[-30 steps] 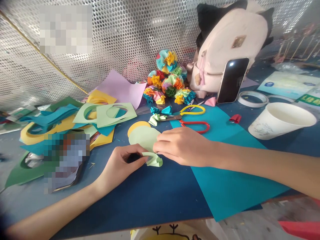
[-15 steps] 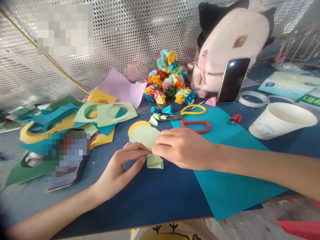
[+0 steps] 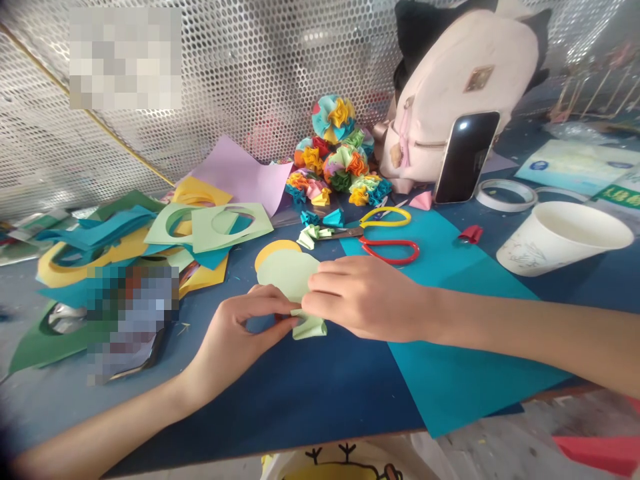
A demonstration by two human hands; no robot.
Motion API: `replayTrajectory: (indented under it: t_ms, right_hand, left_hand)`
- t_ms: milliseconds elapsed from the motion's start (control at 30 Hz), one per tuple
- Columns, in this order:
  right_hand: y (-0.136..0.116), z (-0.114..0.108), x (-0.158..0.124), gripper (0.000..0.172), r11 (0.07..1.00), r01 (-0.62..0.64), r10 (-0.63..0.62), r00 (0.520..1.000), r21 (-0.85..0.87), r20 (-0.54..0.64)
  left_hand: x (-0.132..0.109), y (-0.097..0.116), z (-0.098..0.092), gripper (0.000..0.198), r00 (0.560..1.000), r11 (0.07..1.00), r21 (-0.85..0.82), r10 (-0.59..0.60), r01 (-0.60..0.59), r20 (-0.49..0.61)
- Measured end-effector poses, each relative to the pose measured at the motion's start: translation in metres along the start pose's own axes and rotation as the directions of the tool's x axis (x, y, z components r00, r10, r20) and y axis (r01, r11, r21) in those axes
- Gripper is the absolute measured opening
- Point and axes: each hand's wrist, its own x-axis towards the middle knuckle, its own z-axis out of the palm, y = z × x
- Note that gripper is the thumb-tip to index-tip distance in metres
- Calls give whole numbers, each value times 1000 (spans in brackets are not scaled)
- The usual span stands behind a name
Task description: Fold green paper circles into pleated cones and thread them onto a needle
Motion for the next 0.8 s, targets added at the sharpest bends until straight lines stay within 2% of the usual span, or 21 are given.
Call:
replayTrajectory:
  t_ms: [100,267,467,567,700,800]
  right_hand:
    - [1,0,0,22,1000,-4,4,1000,6,1]
    - [2,1,-1,21,1000,-18,18,1000,23,20]
    - [-1,2,-3,19,1000,-2,2,1000,13,12]
    - [-2,2,-3,20,1000,13,-13,1000,-14,3]
    - [-5,2,-3,19,998,27,-27,1000,-54,-2]
    - [-8,1,-2,17,994,54,-54,999,-96,-6]
  left_hand:
    - [2,0,-2,13,1000,1000,10,14,-13,-27]
    - [3,5,-5,22,995,995,50,78,-81,59]
    - [3,8,-5,22,990,989,83,117,-123,72]
    - [3,7,-3,18,995,997,32,71,-74,68]
    - [3,4,-1,13,996,996,-72,-54,58,66]
    - [3,3,0,11,989,988,-69,-135,139,55]
